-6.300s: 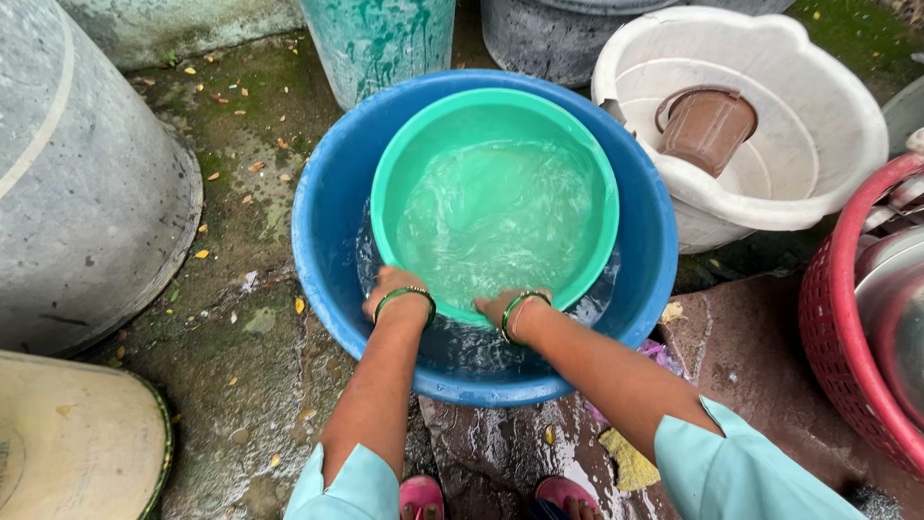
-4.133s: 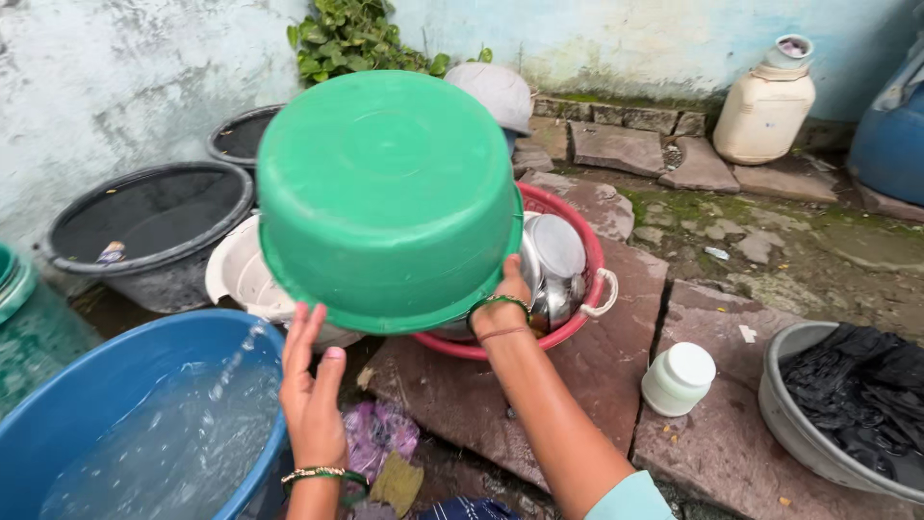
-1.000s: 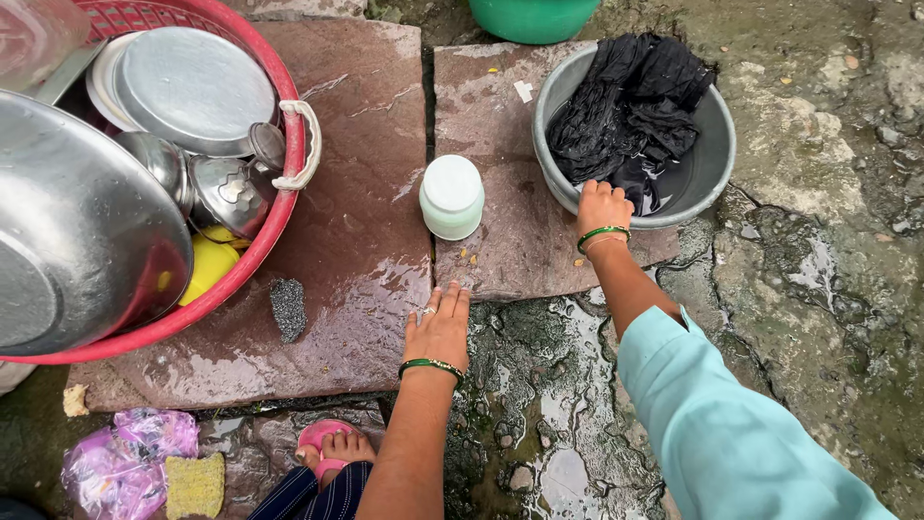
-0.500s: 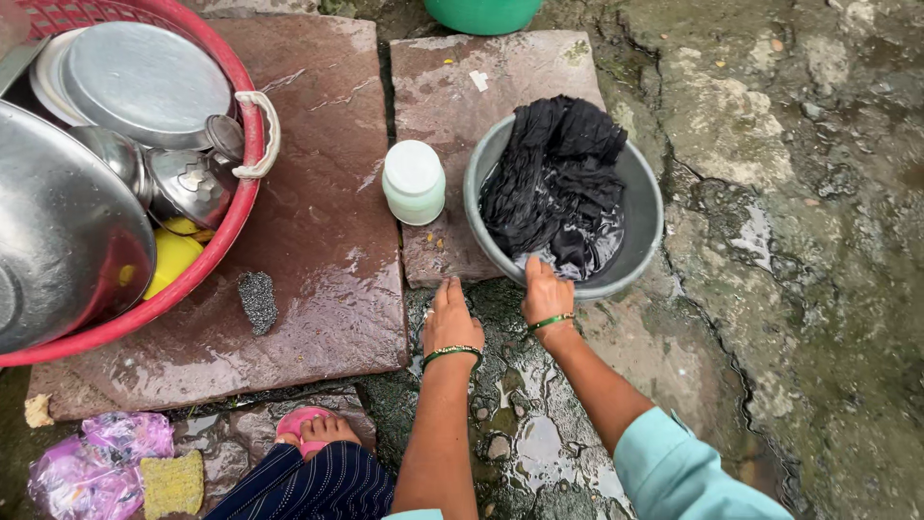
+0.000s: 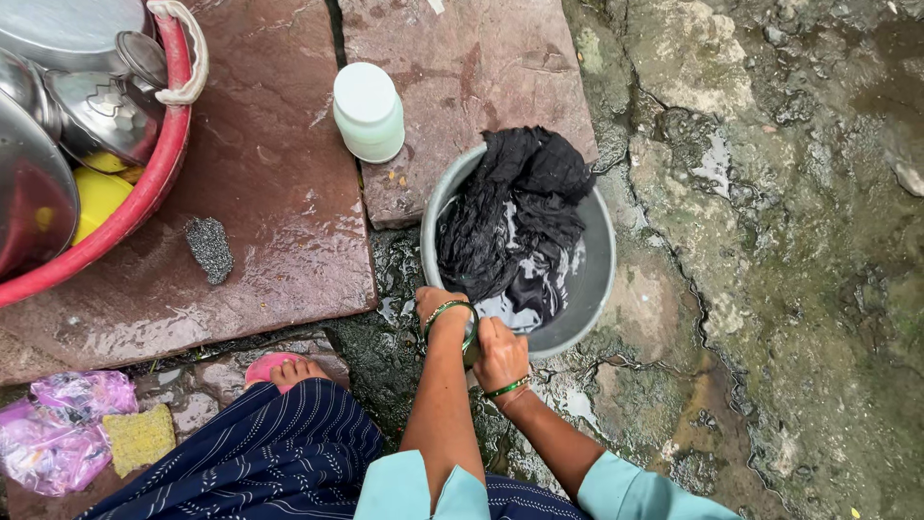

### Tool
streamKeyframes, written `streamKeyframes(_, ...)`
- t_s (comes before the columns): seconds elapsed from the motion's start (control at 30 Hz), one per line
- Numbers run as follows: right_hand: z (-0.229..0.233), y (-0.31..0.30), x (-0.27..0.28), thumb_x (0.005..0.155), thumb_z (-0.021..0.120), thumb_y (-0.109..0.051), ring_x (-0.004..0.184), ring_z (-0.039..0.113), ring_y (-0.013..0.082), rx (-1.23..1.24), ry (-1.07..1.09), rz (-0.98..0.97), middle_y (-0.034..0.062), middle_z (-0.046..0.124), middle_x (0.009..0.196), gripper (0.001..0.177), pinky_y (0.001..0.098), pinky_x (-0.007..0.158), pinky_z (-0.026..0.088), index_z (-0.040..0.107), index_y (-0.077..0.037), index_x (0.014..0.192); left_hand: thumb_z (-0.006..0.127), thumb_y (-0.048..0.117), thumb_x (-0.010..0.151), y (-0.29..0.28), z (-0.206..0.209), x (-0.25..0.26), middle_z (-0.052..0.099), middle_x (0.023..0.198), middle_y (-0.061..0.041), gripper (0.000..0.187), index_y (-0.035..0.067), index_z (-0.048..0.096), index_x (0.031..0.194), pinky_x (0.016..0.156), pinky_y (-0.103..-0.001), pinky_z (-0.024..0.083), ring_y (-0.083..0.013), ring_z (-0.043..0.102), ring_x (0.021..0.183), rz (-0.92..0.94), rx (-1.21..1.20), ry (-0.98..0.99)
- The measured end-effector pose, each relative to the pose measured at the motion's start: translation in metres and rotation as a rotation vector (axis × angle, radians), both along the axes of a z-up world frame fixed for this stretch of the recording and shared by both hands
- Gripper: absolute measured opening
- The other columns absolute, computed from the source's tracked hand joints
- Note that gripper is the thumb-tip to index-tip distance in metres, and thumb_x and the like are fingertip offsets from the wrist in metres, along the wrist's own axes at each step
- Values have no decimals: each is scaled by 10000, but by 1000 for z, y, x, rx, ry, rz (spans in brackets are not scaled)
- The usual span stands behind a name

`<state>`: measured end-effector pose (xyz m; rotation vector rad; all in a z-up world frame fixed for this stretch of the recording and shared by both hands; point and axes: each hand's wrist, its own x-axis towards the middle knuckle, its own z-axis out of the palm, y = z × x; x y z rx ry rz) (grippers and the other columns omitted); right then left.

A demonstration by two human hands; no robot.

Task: The person washes black cloth in a basin, applies soap to a sponge, and سپس carries a basket of metal dishes into a room.

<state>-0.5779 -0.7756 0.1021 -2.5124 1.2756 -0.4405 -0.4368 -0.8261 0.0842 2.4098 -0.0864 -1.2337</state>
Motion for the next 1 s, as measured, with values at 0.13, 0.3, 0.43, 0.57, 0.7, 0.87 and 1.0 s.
streamKeyframes(0.13,-15,21,-3,668,626,-19,849,620,365,34,34,-9,110,599,886,343,500,650,417,580,-72,1004,811,229,822,14,10,-2,588,1338,-255,683,-49,440,1324,1020,-454,530,-383,639,1210,8,120,73)
streamKeyframes(0.3,-2,-44,-20,735,912,-338,1149,610,350,706,163,351,128,661,1141,464,493,1038,449,699,-136,1095,743,192,857,31,-16,11,564,1378,-243,614,-51,461,1346,1050,-477,505,-384,617,1241,-81,91,39)
streamKeyframes(0.43,34,-78,-2,754,886,-394,1389,332,457,456,467,41,99,349,1548,748,647,1026,388,524,-354,1408,749,207,843,45,5,28,579,1378,-275,649,-63,484,1370,1072,-454,498,-400,623,1244,-85,69,34)
streamKeyframes(0.57,4,-70,41,769,850,-249,1434,219,511,591,836,33,126,67,1666,1019,640,1059,397,272,-432,1587,683,208,871,47,55,42,466,1454,-151,543,124,508,1379,1007,-554,483,-430,545,1267,-49,77,-48)
streamKeyframes(0.7,-85,-86,38,863,691,-138,1248,585,459,458,683,21,217,544,1446,575,482,1031,514,591,-218,1423,686,125,804,49,38,55,537,1375,-181,513,154,618,1311,1034,-481,489,-436,604,1197,-9,-109,-151)
streamKeyframes(0.87,-152,-126,3,776,637,-39,857,650,303,850,274,-25,176,705,921,395,392,787,512,766,-117,1142,649,111,828,44,-15,49,684,1182,-179,364,115,700,1188,960,-462,540,-375,686,1078,-36,-275,-292)
streamKeyframes(1.0,-126,-148,-26,708,655,39,689,548,213,954,-131,57,126,641,735,240,330,628,482,735,97,927,575,22,867,37,-18,29,770,982,-153,311,40,723,1139,725,-403,629,-315,793,807,93,-461,107)
